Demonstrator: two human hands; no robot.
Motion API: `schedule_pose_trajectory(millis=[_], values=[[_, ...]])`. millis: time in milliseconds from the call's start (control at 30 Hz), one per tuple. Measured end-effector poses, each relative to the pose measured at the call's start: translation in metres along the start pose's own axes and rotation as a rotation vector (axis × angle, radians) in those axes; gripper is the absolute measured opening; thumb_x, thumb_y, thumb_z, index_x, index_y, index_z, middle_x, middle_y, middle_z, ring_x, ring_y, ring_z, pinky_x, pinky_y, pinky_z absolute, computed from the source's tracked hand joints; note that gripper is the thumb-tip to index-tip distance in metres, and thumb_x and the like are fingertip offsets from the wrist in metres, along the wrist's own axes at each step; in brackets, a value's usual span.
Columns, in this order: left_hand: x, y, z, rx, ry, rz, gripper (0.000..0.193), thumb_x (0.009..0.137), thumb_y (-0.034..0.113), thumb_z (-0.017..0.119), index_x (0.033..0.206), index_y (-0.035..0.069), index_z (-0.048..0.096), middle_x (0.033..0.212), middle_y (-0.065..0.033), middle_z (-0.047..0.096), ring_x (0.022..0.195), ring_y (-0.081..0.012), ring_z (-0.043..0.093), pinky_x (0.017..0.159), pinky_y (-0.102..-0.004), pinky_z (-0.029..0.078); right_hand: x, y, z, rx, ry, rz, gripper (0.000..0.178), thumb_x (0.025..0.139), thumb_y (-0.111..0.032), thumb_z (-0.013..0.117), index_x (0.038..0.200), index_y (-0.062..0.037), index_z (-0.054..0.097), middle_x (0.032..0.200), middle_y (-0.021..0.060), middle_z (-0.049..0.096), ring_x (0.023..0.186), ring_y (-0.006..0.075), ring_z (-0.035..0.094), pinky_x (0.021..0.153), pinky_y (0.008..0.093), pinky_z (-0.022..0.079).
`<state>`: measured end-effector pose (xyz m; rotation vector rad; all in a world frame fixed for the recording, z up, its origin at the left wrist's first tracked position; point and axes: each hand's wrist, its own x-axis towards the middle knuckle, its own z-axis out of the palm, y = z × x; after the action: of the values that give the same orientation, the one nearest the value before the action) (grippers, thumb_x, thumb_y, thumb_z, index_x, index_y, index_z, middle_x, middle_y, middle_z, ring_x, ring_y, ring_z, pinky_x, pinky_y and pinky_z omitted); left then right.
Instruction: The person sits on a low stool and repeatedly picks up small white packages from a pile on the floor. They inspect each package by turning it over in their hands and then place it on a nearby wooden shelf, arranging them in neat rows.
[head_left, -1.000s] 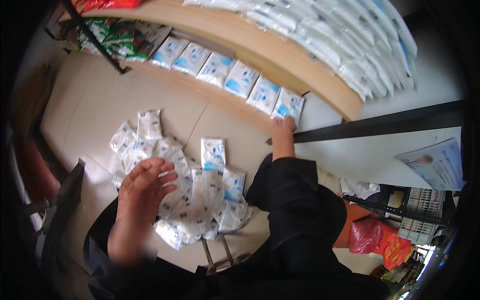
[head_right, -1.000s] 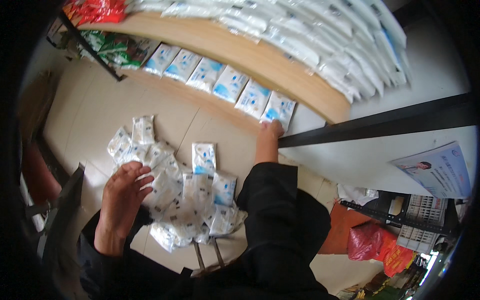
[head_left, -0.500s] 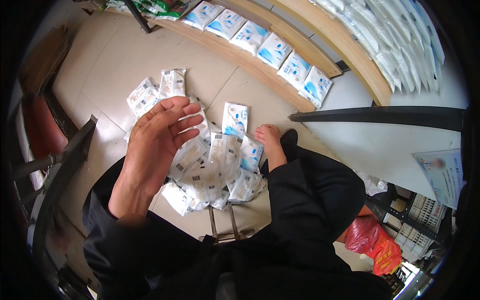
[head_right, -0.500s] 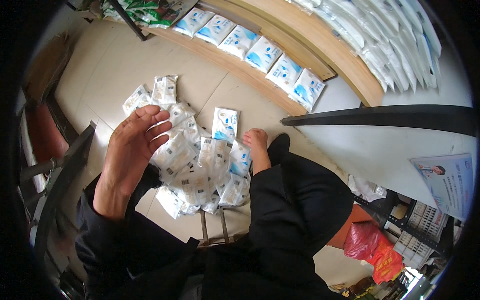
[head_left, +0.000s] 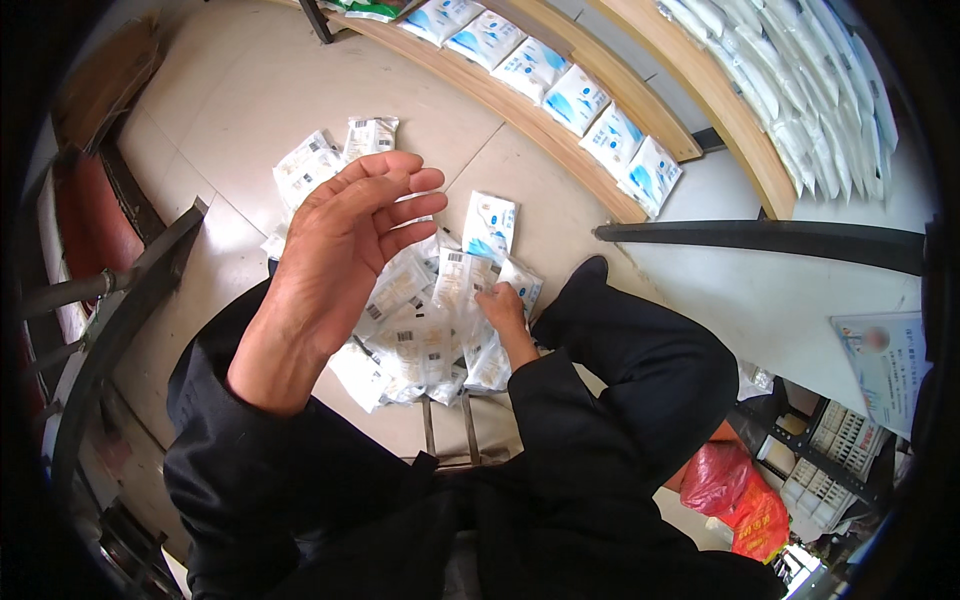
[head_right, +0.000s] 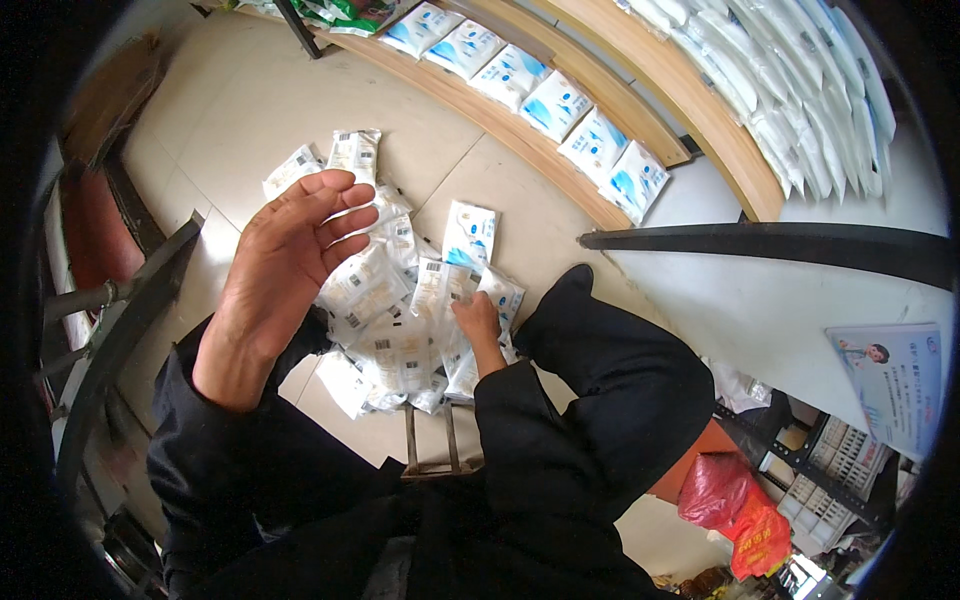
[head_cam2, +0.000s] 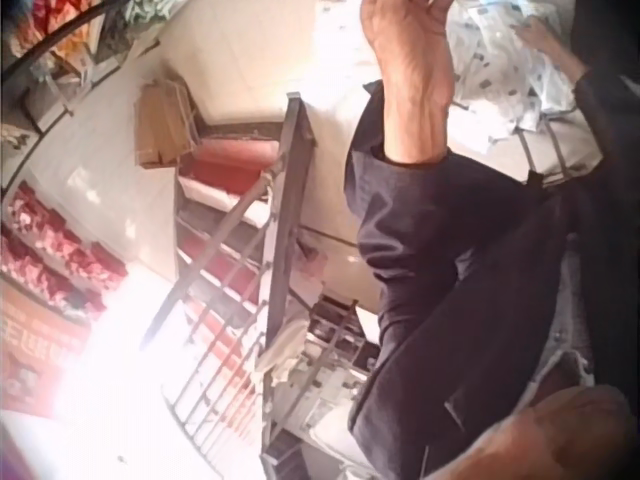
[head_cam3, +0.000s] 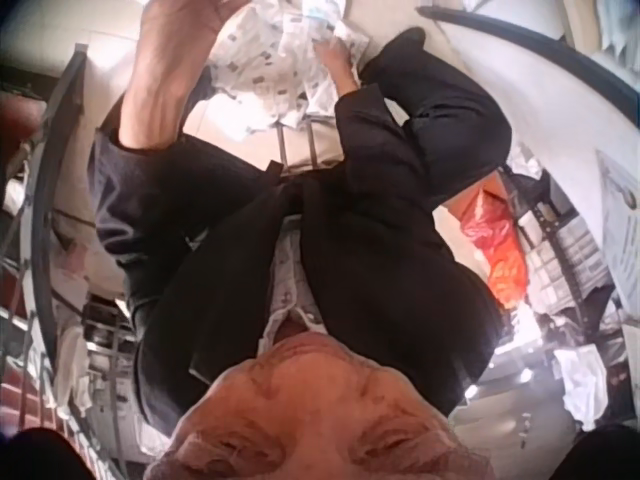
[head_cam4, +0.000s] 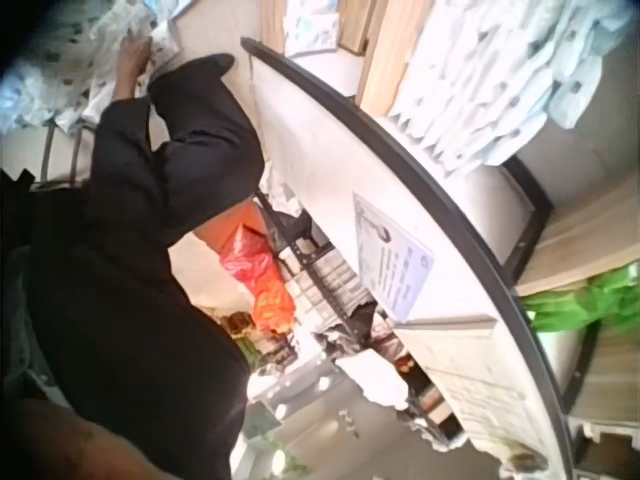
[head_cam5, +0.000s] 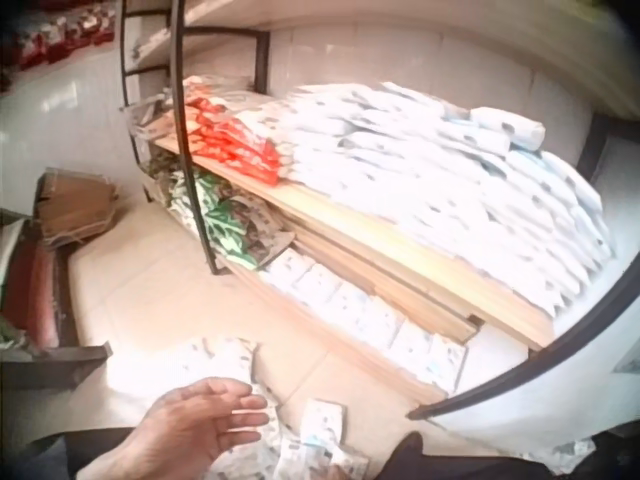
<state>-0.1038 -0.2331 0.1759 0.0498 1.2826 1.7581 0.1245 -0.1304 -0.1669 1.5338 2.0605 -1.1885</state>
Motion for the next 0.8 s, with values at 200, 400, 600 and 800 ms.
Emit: schedule_pose_trajectory(millis=[200, 400, 600, 800], values=[[0.000, 0.004, 0.000, -0.003, -0.014, 0.010, 0.020, 0.102, 0.019, 0.059, 0.114, 0.004, 0.065, 0.113, -0.0126, 0.072, 0.105, -0.0207, 0.071, 0.095, -0.0335, 0.056, 0.009, -0.005, 0.008, 0.240, -0.093, 0.130, 0.056, 0.076, -0.040, 0.079, 0.109, 0.0026, 0.065, 0.104, 0.0208, 0.073, 0.103, 0.0368, 0.070, 0.090, 0.0488, 0.055], [-0.004, 0.004, -0.014, 0.010, -0.004, 0.016, 0.030, 0.102, 0.022, 0.063, 0.123, 0.001, 0.062, 0.118, -0.0135, 0.069, 0.107, -0.0221, 0.070, 0.096, -0.0334, 0.056, 0.008, -0.021, 0.009, -0.134, 0.126, -0.077, 0.057, 0.082, -0.048, 0.072, 0.113, -0.0014, 0.064, 0.114, 0.0212, 0.070, 0.108, 0.0402, 0.066, 0.091, 0.0524, 0.052], [-0.003, 0.004, -0.015, 0.011, 0.005, 0.017, 0.026, 0.103, 0.022, 0.061, 0.120, 0.002, 0.063, 0.116, -0.0136, 0.070, 0.106, -0.0219, 0.070, 0.097, -0.0335, 0.056, 0.014, -0.028, 0.016, -0.042, 0.112, -0.123, 0.058, 0.081, -0.045, 0.074, 0.117, -0.0017, 0.061, 0.117, 0.0228, 0.069, 0.110, 0.0419, 0.065, 0.091, 0.0504, 0.052], [-0.005, 0.003, -0.017, 0.008, 0.011, 0.011, 0.029, 0.102, 0.022, 0.061, 0.123, 0.002, 0.061, 0.118, -0.0139, 0.069, 0.108, -0.0225, 0.070, 0.097, -0.0331, 0.056, 0.016, -0.033, 0.016, 0.409, 0.117, 0.108, 0.074, 0.075, -0.043, 0.078, 0.124, 0.0101, 0.060, 0.107, 0.0246, 0.071, 0.104, 0.0371, 0.069, 0.093, 0.0433, 0.052]])
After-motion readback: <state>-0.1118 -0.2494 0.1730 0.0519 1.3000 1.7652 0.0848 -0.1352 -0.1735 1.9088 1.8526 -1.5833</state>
